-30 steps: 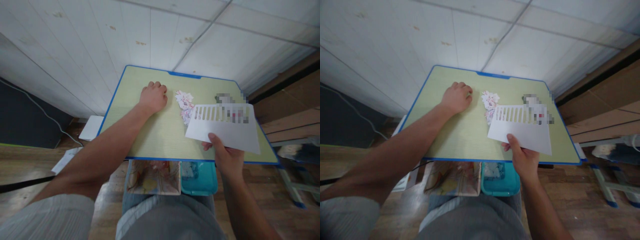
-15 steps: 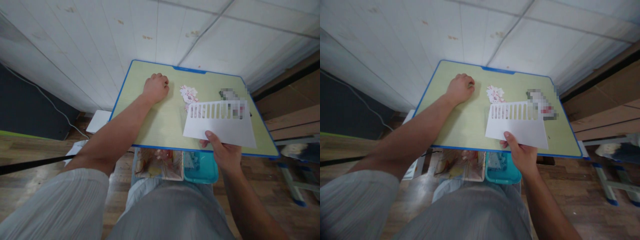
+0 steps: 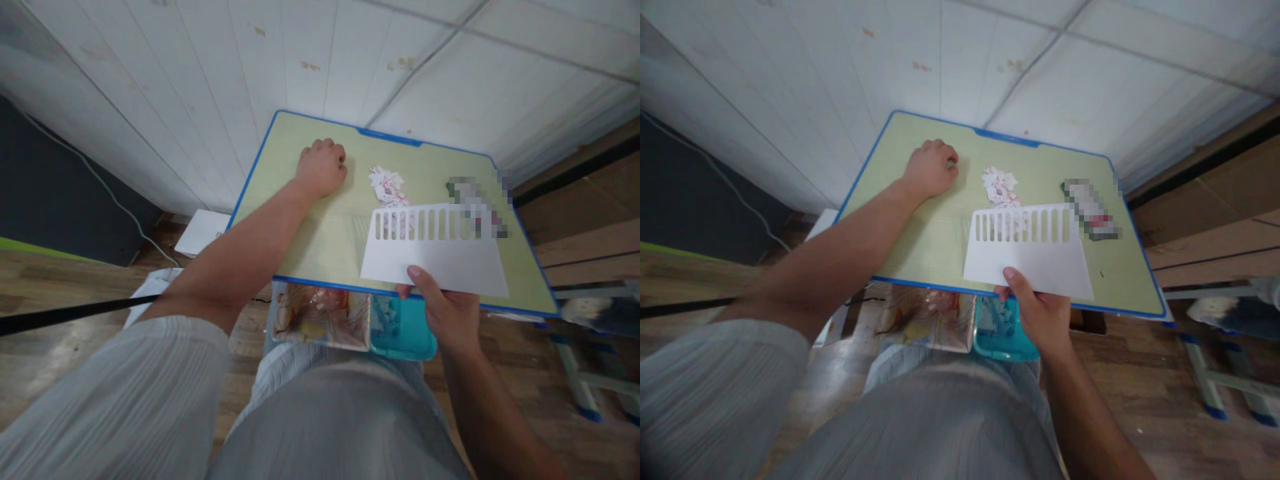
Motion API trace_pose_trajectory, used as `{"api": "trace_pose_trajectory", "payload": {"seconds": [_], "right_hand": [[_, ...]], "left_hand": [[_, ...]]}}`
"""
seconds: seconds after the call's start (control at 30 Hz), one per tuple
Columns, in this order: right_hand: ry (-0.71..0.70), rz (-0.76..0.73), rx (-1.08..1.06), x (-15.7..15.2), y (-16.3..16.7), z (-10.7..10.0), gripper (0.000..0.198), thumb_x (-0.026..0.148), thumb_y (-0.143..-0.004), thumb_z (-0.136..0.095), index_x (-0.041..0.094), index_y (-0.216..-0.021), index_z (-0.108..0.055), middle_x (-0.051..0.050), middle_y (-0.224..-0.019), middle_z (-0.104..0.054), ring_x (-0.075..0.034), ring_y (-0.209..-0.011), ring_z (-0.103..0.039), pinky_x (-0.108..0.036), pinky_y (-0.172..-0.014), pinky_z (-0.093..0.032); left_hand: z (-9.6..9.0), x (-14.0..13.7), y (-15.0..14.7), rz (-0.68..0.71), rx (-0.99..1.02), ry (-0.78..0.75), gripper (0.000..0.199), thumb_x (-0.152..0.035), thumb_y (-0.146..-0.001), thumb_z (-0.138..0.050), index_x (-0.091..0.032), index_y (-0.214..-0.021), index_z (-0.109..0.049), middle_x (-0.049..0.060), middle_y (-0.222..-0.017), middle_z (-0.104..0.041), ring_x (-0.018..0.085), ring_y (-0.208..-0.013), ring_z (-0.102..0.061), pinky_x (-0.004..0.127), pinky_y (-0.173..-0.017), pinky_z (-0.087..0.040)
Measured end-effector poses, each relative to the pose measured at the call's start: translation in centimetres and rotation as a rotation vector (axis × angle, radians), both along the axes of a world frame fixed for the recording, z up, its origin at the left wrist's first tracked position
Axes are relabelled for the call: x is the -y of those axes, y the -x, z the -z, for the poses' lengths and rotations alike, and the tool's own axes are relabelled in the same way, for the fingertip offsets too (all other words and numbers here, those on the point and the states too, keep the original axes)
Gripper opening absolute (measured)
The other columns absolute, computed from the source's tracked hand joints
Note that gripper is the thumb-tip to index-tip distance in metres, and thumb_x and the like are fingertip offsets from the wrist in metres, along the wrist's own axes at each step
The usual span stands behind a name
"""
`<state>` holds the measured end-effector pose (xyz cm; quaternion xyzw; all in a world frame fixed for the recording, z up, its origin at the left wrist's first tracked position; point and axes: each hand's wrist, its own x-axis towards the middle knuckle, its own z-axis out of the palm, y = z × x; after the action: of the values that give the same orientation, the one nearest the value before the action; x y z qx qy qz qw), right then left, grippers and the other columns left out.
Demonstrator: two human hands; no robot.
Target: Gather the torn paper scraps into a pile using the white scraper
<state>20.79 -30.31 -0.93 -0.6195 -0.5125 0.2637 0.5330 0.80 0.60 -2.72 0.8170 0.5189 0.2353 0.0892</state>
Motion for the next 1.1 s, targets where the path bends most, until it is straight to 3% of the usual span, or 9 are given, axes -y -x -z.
{"api": "trace_pose_trajectory", "payload": {"seconds": [0.3, 0.5, 0.6, 0.77, 0.93, 1.1], "right_hand": [[0.089, 0.006, -0.029, -0.3, -0.2, 0.3, 0.043, 0.057, -0.093, -0.1, 0.025, -0.071, -0.079, -0.005, -0.061, -0.077, -0.024, -0.055, -0.075, -0.038, -0.058, -0.069], [0.133, 0.006, -0.015, 0.3, -0.7, 1.3, 0.053, 0.069, -0.092, -0.099, 0.025, -0.069, -0.08, -0.01, -0.066, -0.08, -0.028, -0.06, -0.078, -0.043, -0.063, -0.073], [0.128, -0.007, -0.009, 0.3, -1.0, 1.3, 0.052, 0.068, -0.095, -0.099, 0.026, -0.07, -0.08, -0.009, -0.066, -0.08, -0.028, -0.061, -0.078, -0.043, -0.064, -0.073], [0.075, -0.028, -0.085, 0.0, -0.9, 0.9, 0.045, 0.06, -0.101, -0.096, 0.027, -0.076, -0.077, -0.005, -0.065, -0.076, -0.026, -0.06, -0.074, -0.041, -0.062, -0.07], [-0.079, 0.142, -0.339, -1.5, -2.2, 1.2, 0.024, 0.043, -0.095, -0.093, 0.026, -0.097, -0.076, 0.001, -0.075, -0.076, -0.021, -0.058, -0.069, -0.036, -0.054, -0.063], [-0.077, 0.349, -0.278, -4.3, -6.4, 0.2, 0.024, 0.038, -0.077, -0.091, 0.022, -0.091, -0.079, -0.001, -0.078, -0.08, -0.02, -0.053, -0.067, -0.033, -0.042, -0.057]], "left_hand": [[-0.6, 0.5, 0.5, -0.009, -0.029, 0.027, 0.041, -0.026, -0.112, -0.065, -0.025, -0.144, -0.089, 0.017, -0.158, -0.082, 0.042, -0.156, -0.069, 0.057, -0.136, -0.055], [-1.7, 0.5, 5.1, -0.196, -0.051, 0.08, 0.055, -0.039, -0.11, -0.075, -0.031, -0.164, -0.078, 0.017, -0.176, -0.07, 0.044, -0.171, -0.055, 0.062, -0.147, -0.042], [-1.3, 1.5, 7.3, -0.294, -0.054, 0.113, 0.061, -0.042, -0.109, -0.073, -0.025, -0.168, -0.074, 0.022, -0.181, -0.066, 0.049, -0.173, -0.052, 0.071, -0.147, -0.04], [-0.9, 3.3, 7.8, -0.335, -0.05, 0.129, 0.063, -0.045, -0.115, -0.061, -0.022, -0.173, -0.069, 0.025, -0.185, -0.063, 0.051, -0.176, -0.049, 0.074, -0.145, -0.041], [-1.1, 3.6, 7.4, -0.313, -0.042, 0.105, 0.064, -0.042, -0.113, -0.057, -0.025, -0.173, -0.07, 0.022, -0.184, -0.066, 0.051, -0.175, -0.05, 0.075, -0.145, -0.039], [-1.2, 3.3, 7.7, -0.32, -0.037, 0.103, 0.066, -0.043, -0.112, -0.056, -0.022, -0.173, -0.071, 0.023, -0.184, -0.066, 0.052, -0.176, -0.05, 0.075, -0.146, -0.039]]}}
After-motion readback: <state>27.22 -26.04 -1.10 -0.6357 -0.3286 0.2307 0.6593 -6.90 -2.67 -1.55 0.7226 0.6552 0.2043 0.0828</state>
